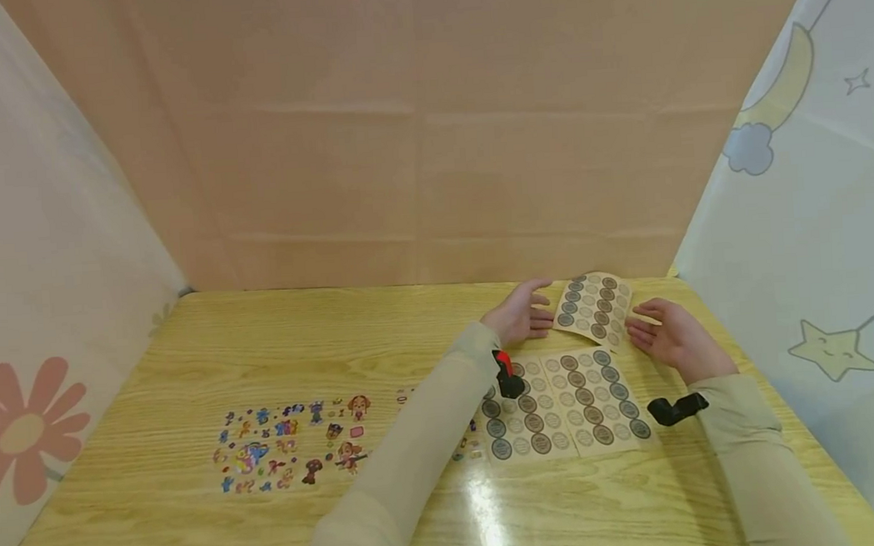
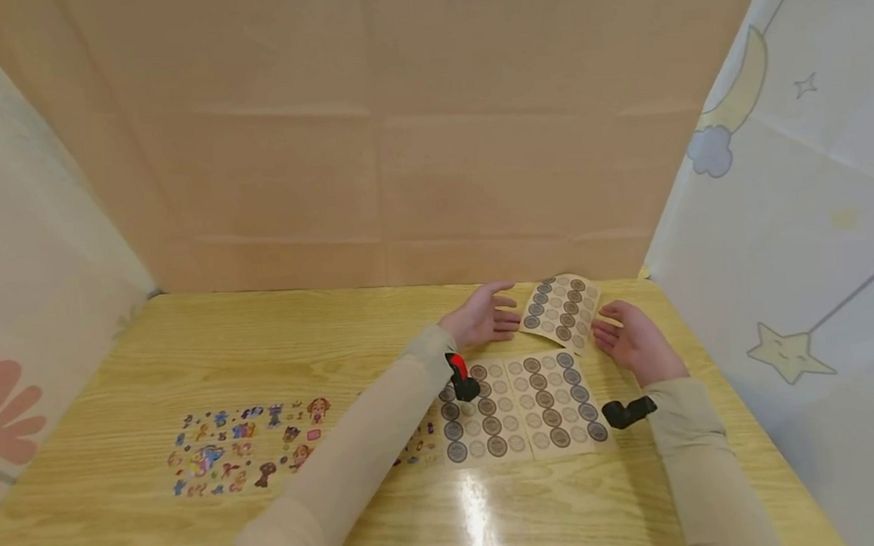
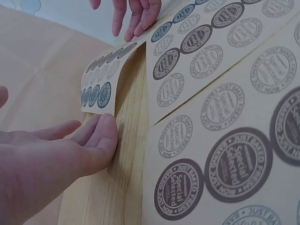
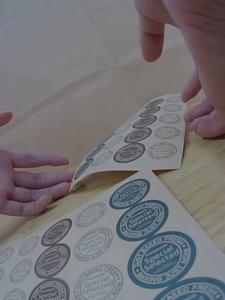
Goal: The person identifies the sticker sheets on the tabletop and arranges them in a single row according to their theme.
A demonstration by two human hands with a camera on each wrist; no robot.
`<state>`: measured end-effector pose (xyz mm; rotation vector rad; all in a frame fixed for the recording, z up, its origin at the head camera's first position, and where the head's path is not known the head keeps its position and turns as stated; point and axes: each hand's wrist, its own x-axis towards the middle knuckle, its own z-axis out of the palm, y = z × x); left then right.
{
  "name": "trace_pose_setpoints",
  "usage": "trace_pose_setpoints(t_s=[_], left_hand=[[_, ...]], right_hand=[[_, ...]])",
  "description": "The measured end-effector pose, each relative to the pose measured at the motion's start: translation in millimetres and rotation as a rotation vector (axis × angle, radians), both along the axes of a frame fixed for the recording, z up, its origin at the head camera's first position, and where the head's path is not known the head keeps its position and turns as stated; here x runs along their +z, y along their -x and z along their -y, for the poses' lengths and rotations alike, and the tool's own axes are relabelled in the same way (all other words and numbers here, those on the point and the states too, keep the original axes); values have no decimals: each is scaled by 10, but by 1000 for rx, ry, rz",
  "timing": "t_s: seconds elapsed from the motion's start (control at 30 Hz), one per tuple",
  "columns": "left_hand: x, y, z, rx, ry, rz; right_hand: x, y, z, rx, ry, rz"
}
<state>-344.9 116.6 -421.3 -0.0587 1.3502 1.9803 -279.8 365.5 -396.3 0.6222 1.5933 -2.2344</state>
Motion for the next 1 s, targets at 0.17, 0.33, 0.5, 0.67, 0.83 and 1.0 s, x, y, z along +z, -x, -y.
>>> trace_pose_setpoints(t_s=[0.17,0.33,0.5,0.67,0.83,1.0], left_hand=[[-5,40,-13,24,6,-6],[9,37,-22,13,0,8],[32,-17,-6,-51,-7,18],[34,-61,13,-106,1,4],[0,-98,-30,-51,123,-129],[-32,-141,-124,44,297,-302]], right_hand=[[4,28,9,-17,-3,-15],[-51,68,14,-38,12,-35],[-135,45,-17,13,-16,-77],[-175,0,-44,24,50,-124],[-125,-3,-1,-15,121,-147],[-50,-6,54,-59,147,-178]])
